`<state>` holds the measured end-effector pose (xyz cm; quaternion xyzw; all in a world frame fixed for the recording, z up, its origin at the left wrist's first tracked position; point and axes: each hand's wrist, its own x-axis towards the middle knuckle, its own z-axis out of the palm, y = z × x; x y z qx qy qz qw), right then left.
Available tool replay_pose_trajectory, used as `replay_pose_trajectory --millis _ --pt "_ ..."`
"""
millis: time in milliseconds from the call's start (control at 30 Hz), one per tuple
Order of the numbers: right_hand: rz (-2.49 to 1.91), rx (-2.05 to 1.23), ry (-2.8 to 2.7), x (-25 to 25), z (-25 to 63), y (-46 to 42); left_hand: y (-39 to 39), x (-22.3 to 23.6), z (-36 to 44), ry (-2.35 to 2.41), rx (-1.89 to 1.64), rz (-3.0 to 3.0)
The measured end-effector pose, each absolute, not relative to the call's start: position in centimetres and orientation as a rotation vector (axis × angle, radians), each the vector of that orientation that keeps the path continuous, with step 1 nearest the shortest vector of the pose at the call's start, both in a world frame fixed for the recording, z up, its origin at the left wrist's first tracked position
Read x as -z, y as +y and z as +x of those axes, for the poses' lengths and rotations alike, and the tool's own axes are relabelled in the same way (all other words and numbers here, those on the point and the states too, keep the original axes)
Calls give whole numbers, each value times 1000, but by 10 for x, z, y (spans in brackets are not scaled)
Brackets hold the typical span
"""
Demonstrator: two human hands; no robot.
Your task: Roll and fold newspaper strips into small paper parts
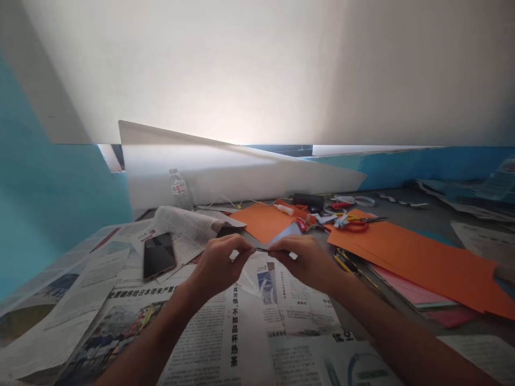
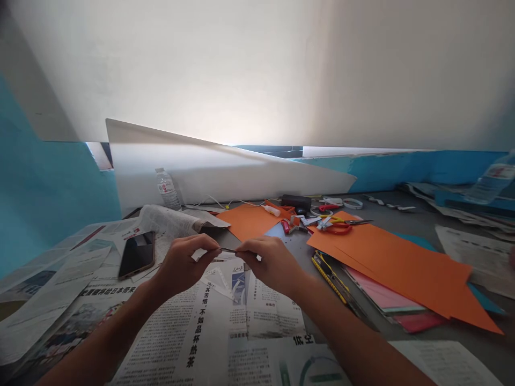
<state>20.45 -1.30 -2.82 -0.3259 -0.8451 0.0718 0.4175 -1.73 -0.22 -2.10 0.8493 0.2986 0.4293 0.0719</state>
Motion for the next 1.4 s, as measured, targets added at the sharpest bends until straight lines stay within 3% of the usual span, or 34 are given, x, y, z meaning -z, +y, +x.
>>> replay_pose_trajectory --millis 300,667,933,1167,1400 --pt "-1027 -802 -2080 22 202 -14 -7 13 -22 1009 -727 2683" --pt "-962 -921 -1935 31 194 -14 -3 21 -18 1101 -954 2711" --pt "-918 -1200 -1892 32 200 -8 -1 24 -20 1075 -941 2660" --pt "-954 -1276 -1865 31 199 -8 4 32 -18 867 -1005 2729" --pt "-731 -1376 -1714 30 200 -8 6 30 -15 1020 -1033 2057"
